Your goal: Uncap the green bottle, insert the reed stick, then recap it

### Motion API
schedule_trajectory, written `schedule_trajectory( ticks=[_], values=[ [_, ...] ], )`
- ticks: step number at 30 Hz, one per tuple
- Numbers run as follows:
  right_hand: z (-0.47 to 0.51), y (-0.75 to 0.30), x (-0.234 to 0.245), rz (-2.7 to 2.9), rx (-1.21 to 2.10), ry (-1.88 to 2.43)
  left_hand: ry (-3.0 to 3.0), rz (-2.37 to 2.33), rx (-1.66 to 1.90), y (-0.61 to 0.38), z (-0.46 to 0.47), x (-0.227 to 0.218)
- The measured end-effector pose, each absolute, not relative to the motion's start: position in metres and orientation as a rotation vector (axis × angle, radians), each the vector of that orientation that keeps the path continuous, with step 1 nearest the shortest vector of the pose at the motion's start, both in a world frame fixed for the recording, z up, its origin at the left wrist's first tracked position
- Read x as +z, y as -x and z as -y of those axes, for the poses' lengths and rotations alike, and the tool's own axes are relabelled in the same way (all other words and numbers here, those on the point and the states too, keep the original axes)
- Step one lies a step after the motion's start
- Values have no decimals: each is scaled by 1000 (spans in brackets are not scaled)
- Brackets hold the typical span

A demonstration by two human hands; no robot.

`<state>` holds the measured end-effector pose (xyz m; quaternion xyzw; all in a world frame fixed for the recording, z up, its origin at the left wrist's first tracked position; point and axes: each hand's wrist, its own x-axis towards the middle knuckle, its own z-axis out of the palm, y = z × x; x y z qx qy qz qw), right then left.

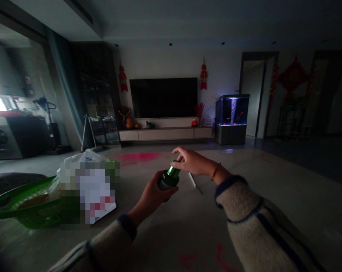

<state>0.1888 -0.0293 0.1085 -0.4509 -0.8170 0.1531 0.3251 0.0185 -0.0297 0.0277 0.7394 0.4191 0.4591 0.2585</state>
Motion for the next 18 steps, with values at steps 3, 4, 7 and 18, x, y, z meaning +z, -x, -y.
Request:
schedule_trajectory(
  ticks=[3, 4, 7, 18],
  values=[
    [33, -191, 111, 2163, 480, 1122, -2013, -1143, 1226, -18, 29, 27],
    [34, -191, 111, 2167, 505, 1111, -2012, -1143, 1222, -18, 29, 26],
    [38, -192, 114, 2172, 529, 1093, -2004, -1140, 1211, -19, 30, 26],
    [31, -195, 112, 2178, 430, 1210, -2000, -1148, 1222, -18, 30, 27]
  ],
)
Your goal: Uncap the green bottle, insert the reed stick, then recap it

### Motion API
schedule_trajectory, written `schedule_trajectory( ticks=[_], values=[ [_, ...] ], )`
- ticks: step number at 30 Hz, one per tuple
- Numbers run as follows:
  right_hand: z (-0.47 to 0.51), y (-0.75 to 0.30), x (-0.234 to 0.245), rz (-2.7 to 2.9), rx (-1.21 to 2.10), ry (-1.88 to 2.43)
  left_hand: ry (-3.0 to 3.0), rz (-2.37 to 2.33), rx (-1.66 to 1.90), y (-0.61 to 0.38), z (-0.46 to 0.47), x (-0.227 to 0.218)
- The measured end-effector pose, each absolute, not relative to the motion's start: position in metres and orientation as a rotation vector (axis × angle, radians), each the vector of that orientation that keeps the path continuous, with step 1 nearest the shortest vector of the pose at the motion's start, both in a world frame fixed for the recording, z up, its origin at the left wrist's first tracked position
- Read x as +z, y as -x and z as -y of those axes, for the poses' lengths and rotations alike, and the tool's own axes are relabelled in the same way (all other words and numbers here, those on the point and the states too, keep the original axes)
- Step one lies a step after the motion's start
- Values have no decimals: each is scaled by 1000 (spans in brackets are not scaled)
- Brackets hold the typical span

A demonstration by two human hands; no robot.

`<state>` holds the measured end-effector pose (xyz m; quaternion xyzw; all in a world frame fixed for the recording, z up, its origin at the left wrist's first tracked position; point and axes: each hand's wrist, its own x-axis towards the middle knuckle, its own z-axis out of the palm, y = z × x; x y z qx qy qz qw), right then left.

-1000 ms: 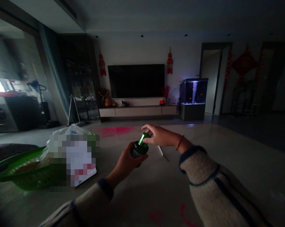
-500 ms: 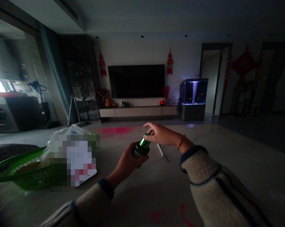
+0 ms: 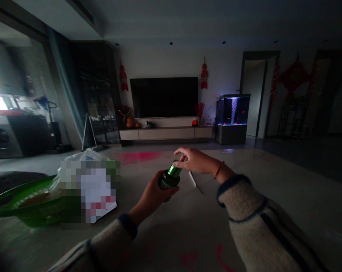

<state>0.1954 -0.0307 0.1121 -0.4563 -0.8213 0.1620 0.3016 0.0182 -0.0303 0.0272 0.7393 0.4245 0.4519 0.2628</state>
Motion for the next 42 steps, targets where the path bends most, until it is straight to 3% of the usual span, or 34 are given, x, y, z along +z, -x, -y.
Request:
schedule_trajectory(
  ticks=[12, 24, 35, 42],
  values=[
    [39, -195, 116, 2208, 471, 1155, -2003, -1110, 1226, -17, 27, 22],
    [32, -196, 112, 2195, 311, 1262, -2023, -1129, 1201, -17, 27, 22],
    [38, -194, 116, 2106, 556, 1327, -2023, -1158, 1180, -17, 25, 20],
    [36, -197, 116, 2178, 488, 1299, -2000, -1151, 1155, -17, 25, 20]
  ],
)
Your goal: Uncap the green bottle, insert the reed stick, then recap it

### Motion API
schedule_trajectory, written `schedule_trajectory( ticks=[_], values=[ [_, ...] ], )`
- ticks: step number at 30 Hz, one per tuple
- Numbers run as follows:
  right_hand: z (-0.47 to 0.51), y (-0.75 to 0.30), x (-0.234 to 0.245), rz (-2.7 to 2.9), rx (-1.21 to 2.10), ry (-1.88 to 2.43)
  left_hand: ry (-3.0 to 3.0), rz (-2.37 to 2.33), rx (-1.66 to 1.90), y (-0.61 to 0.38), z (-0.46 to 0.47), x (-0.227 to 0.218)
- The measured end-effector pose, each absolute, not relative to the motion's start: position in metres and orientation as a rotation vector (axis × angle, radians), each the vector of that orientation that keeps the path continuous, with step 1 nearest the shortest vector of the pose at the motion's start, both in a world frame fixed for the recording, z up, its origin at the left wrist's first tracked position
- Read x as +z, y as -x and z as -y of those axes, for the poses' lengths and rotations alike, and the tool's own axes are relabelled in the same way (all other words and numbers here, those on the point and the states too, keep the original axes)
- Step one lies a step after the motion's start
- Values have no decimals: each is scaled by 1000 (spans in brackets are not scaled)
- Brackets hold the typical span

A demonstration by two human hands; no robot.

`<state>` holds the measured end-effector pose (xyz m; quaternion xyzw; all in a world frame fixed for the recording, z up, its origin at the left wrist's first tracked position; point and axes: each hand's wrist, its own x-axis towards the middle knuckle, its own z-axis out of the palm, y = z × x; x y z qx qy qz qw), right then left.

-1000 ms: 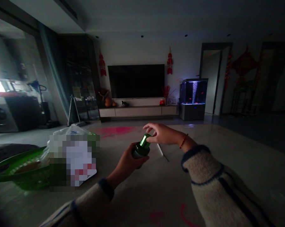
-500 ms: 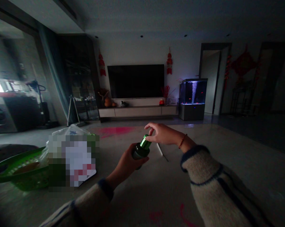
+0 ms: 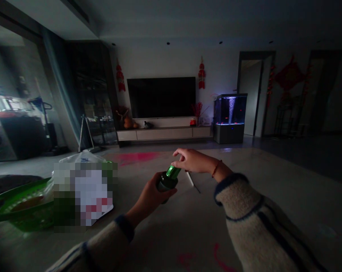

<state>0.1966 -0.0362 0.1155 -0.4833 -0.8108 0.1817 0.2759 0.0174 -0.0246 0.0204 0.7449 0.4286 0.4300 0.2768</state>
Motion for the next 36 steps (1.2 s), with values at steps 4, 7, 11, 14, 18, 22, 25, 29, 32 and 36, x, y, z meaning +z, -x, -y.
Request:
schedule_trajectory(
  ticks=[4, 7, 11, 14, 18, 22, 25, 29, 32, 36],
  values=[
    [35, -199, 115, 2198, 461, 1264, -2029, -1155, 1163, -17, 24, 20],
    [34, -200, 115, 2230, 397, 1226, -2042, -1160, 1179, -17, 25, 21],
    [38, -201, 117, 2286, 362, 1175, -2025, -1161, 1169, -17, 26, 22],
    [41, -199, 120, 2245, 315, 1250, -2011, -1150, 1164, -17, 26, 22],
    [41, -195, 121, 2192, 297, 1372, -2021, -1150, 1172, -18, 26, 21],
    [40, -192, 119, 2223, 319, 1388, -2021, -1160, 1159, -18, 26, 21],
    [41, -193, 119, 2227, 354, 1334, -2011, -1143, 1141, -18, 26, 21],
    [42, -195, 120, 2256, 339, 1268, -2018, -1124, 1162, -17, 24, 19],
    [43, -196, 121, 2287, 344, 1225, -2010, -1116, 1164, -17, 23, 18],
    [44, -197, 121, 2330, 382, 1161, -2021, -1112, 1174, -17, 25, 20]
  ],
)
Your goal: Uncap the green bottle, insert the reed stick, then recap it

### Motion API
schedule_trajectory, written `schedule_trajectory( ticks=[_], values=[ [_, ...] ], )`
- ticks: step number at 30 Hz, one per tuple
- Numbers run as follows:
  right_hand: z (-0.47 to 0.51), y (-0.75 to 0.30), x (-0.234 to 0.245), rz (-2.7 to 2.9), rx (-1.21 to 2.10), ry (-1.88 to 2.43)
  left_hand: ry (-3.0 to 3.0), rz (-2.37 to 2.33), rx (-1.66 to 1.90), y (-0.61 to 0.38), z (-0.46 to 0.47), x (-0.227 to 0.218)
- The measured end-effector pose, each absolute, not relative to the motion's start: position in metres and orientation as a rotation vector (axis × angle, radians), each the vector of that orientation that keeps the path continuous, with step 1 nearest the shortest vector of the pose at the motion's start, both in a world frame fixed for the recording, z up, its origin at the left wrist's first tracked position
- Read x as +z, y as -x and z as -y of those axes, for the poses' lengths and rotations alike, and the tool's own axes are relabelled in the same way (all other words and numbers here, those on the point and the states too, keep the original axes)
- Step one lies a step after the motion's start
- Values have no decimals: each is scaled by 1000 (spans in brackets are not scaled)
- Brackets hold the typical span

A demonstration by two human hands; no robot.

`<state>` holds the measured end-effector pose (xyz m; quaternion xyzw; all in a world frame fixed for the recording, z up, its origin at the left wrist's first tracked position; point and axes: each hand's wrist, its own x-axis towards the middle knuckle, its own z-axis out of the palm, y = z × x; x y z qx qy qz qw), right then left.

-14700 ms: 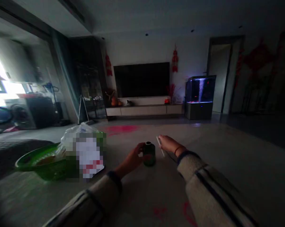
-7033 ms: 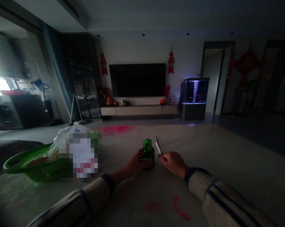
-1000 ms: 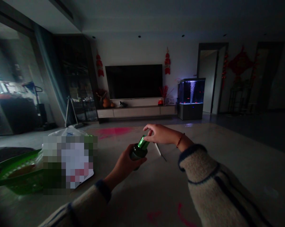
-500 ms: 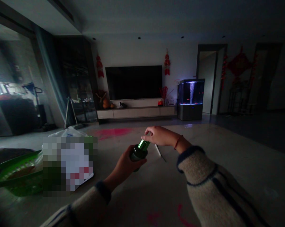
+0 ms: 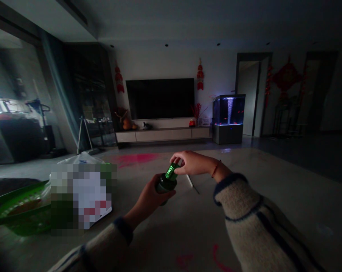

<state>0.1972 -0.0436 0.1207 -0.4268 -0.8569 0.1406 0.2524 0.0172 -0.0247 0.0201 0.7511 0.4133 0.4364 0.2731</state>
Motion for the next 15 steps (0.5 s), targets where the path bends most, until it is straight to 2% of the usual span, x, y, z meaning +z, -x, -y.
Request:
schedule_trajectory(
  ticks=[7, 15],
  values=[
    [39, -196, 119, 2242, 342, 1266, -2026, -1152, 1151, -18, 27, 23],
    [42, -200, 121, 2322, 492, 1103, -2025, -1134, 1172, -18, 25, 20]
  ],
)
